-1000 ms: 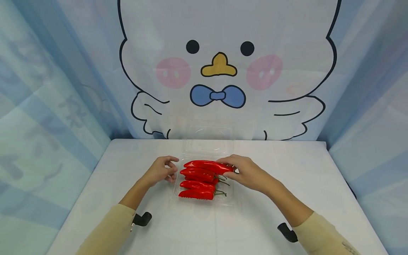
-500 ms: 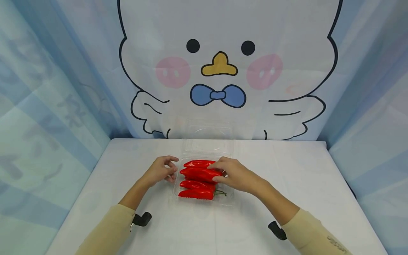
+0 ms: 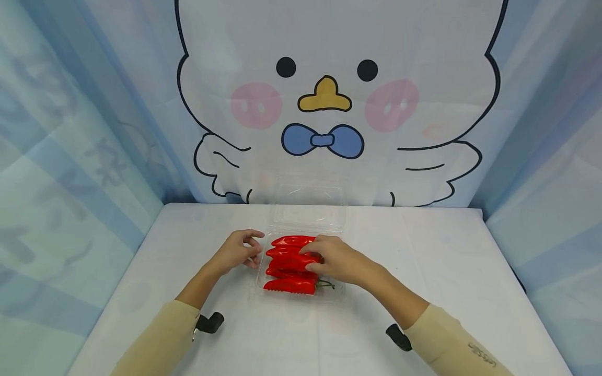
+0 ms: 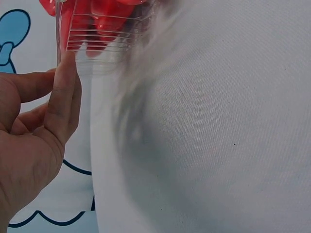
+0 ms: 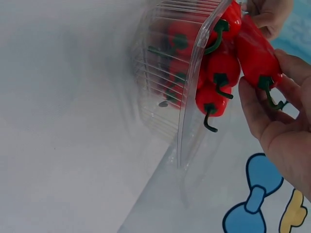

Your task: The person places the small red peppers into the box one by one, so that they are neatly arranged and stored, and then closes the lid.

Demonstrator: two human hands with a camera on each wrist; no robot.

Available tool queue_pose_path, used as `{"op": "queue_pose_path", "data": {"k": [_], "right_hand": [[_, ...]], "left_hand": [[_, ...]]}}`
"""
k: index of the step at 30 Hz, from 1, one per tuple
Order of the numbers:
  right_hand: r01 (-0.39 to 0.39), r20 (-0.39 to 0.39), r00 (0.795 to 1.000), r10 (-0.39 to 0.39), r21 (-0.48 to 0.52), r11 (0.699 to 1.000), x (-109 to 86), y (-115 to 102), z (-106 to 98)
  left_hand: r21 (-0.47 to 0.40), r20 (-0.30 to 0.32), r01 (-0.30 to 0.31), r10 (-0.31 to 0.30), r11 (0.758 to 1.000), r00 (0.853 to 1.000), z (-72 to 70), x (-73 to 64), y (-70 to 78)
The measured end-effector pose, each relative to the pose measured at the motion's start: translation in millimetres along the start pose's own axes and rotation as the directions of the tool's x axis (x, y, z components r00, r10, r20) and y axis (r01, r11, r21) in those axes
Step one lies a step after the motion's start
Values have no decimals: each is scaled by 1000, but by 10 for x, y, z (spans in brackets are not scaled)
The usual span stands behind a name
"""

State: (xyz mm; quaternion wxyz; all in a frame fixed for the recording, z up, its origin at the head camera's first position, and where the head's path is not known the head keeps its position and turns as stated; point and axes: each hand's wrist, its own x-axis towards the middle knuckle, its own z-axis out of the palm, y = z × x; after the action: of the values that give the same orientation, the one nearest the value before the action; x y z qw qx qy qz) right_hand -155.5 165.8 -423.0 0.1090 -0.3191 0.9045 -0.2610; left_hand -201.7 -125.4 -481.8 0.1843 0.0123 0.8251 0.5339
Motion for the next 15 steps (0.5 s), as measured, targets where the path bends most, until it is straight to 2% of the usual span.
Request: {"op": "queue_pose_path", "data": {"k": [15], "right_hand": [[-22, 16, 1000, 22, -34, 999, 72, -47, 96]], "left_hand": [[2, 5, -2, 2, 1000, 1000, 3, 6, -10]]}}
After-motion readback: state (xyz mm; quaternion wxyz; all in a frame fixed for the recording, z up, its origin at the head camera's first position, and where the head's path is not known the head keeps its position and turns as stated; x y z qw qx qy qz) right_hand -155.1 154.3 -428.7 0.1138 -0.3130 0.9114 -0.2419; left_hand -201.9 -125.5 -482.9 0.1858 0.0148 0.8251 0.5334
